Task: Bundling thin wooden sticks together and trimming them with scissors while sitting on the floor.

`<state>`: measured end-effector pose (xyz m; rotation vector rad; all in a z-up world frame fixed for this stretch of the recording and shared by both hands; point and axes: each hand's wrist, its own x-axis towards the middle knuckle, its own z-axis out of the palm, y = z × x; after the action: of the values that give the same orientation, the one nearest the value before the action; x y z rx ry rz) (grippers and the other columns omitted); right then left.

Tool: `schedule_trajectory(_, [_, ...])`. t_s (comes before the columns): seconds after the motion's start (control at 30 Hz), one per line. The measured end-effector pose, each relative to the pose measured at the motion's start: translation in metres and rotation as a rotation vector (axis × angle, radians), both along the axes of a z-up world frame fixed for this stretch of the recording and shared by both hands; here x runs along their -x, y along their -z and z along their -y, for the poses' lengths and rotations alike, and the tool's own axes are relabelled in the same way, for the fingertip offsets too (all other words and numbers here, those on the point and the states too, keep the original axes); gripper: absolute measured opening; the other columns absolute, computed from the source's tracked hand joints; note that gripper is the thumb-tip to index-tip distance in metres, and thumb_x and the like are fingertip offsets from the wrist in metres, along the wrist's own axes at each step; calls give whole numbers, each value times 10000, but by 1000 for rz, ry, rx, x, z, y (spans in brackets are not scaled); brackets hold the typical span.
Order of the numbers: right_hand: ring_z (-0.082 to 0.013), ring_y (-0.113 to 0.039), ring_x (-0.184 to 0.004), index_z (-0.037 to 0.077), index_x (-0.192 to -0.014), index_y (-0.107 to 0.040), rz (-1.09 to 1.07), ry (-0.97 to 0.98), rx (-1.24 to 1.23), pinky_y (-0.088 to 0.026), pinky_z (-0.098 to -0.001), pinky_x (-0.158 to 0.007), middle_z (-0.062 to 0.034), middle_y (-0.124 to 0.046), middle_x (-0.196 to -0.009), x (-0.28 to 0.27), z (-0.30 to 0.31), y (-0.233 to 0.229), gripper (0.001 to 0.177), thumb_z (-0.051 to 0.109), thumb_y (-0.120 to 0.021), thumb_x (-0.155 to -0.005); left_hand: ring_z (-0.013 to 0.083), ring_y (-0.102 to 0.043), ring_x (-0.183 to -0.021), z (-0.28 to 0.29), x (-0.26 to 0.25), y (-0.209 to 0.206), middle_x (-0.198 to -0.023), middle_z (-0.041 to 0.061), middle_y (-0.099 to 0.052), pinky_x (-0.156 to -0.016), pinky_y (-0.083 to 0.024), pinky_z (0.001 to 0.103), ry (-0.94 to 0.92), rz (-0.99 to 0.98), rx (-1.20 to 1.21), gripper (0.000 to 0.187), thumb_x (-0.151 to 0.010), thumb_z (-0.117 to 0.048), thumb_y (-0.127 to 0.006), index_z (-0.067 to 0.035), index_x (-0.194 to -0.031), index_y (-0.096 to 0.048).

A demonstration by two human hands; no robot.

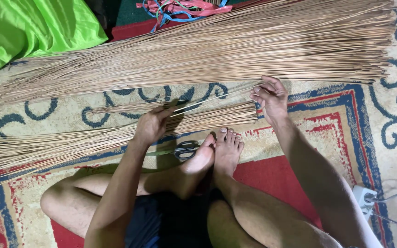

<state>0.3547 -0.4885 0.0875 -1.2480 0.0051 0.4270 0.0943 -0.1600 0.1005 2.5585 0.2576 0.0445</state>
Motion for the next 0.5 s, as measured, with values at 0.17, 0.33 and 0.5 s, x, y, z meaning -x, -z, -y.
schedule_trajectory(0.17, [-229, -759, -792, 83, -1250, -638, 1, 103, -13, -727, -346, -749, -111, -706, -901, 10, -9, 3, 425, -120, -726, -887, 366, -719, -885, -3, -6, -11, -953, 55, -729, -758, -597, 522, 16, -50, 4, 300, -986, -194, -575, -308, -1215, -733])
schedule_trajectory(0.33, [-227, -757, -788, 101, -1304, -616, -2, 180, 8, -734, -339, -714, -113, -692, -921, 17, -17, 0, 493, -123, -733, -880, 358, -731, -889, -5, -7, -7, -968, 52, -742, -756, -602, 525, 31, -99, -12, 316, -975, -184, -585, -291, -1239, -723])
schedule_trajectory(0.5, [-264, -779, -806, 110, -1414, -569, 17, 236, 11, -742, -368, -709, -129, -709, -914, 21, -21, -7, 592, -107, -746, -893, 382, -733, -896, -4, -10, -26, -972, 87, -749, -771, -596, 542, 67, -132, 7, 356, -982, -141, -532, -251, -1276, -700])
